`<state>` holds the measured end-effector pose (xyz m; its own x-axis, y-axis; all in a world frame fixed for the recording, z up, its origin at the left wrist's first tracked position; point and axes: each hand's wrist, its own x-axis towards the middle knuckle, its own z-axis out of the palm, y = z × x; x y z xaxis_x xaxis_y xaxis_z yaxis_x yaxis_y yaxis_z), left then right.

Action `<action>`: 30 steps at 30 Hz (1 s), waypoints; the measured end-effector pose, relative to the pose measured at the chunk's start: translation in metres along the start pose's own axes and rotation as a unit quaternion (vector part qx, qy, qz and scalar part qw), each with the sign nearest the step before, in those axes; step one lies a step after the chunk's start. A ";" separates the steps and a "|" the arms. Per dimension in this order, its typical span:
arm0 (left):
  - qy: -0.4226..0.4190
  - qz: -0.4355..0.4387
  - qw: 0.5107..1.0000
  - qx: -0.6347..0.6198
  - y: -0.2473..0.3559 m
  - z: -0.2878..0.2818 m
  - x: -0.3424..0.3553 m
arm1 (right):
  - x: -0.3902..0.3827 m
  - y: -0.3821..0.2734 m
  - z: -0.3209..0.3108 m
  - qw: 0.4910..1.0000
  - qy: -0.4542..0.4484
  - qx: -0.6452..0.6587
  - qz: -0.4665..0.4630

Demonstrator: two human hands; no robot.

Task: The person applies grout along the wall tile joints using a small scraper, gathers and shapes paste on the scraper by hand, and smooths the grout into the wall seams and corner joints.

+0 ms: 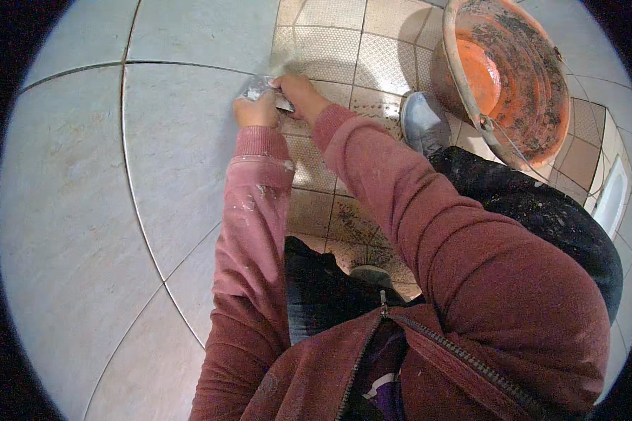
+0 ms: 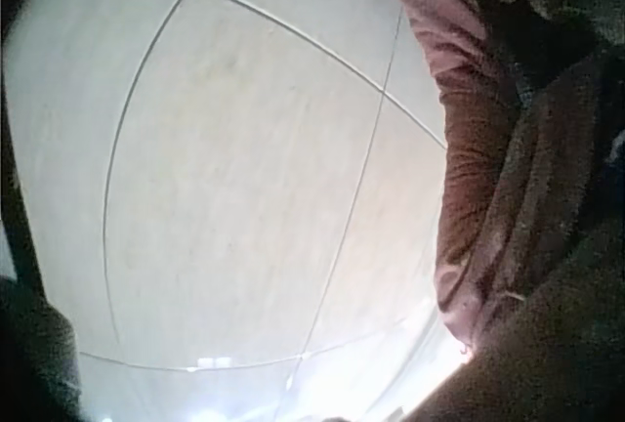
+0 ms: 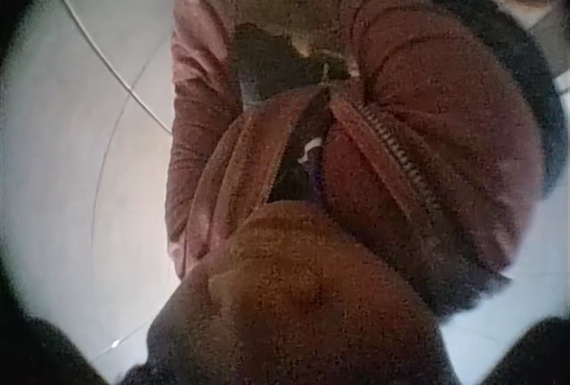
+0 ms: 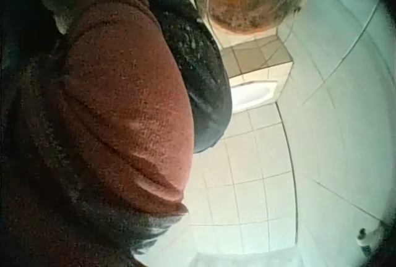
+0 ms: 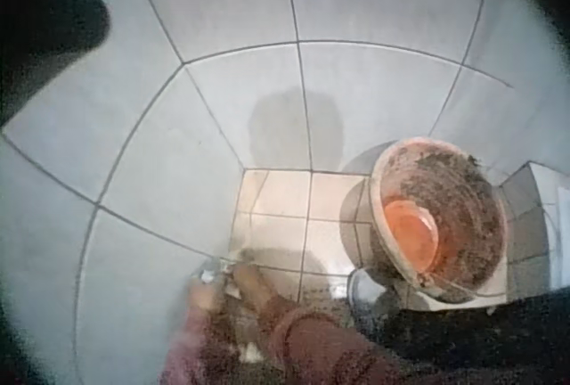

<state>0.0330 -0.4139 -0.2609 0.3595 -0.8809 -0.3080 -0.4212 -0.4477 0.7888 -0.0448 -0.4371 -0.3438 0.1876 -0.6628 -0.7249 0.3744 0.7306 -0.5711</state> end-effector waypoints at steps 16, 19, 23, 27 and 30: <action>-0.019 0.050 0.998 0.017 0.008 -0.015 -0.008 | -0.008 -0.012 0.004 0.826 -0.044 -0.505 -0.244; -0.017 0.067 0.997 -0.022 0.014 -0.019 -0.012 | -0.014 -0.015 0.013 0.914 -0.027 -0.339 -0.220; -0.030 0.052 0.996 -0.068 0.028 -0.029 -0.015 | -0.027 -0.025 0.019 0.997 -0.008 -0.082 -0.015; 0.009 0.051 0.997 -0.055 0.041 -0.036 -0.023 | -0.043 -0.038 0.024 0.954 -0.024 -0.262 -0.140; 0.011 0.060 0.995 -0.083 0.046 -0.040 -0.027 | -0.055 -0.045 0.031 0.948 -0.076 -0.205 -0.231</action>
<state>0.0372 -0.4051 -0.1952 0.3333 -0.9223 -0.1956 -0.3204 -0.3059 0.8965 -0.0435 -0.4389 -0.2666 0.2289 -0.9212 -0.3147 0.0700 0.3380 -0.9385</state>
